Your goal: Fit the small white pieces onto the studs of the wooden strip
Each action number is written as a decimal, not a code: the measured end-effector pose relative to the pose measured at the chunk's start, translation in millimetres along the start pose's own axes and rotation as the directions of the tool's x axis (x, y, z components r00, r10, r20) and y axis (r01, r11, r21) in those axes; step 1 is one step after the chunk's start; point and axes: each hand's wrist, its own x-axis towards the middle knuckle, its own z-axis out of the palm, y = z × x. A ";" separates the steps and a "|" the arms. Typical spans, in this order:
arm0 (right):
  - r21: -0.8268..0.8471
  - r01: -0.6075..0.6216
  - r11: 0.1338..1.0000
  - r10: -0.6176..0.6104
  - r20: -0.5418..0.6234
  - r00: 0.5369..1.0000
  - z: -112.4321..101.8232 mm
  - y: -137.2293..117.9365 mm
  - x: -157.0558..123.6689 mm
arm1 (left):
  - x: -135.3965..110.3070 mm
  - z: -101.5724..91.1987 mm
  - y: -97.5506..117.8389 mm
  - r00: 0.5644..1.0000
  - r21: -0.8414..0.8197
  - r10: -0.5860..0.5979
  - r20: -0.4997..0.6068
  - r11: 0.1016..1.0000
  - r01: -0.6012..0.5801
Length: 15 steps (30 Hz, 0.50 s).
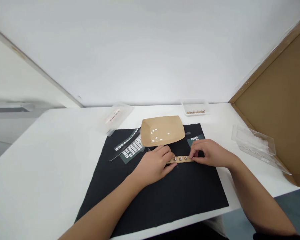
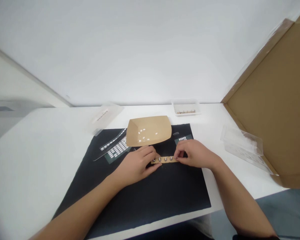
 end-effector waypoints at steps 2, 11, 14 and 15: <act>0.004 -0.010 1.000 0.010 0.008 1.000 -0.5 -0.2 -0.8 | -0.1 0.3 0.1 1.000 -0.017 -0.014 -0.003 1.000 0.014; -0.044 -0.054 0.998 0.056 0.052 0.997 0.2 5.2 0.7 | -0.9 1.9 -1.7 1.000 -0.050 -0.026 -0.002 0.998 0.026; -0.055 -0.068 0.996 0.071 0.053 0.996 0.3 5.0 1.2 | -0.7 2.0 -2.2 1.000 -0.052 -0.029 0.008 0.998 0.030; -0.058 -0.071 0.996 0.074 0.053 0.996 0.5 4.7 1.4 | -0.7 2.0 -2.3 0.999 -0.054 -0.030 0.010 0.998 0.031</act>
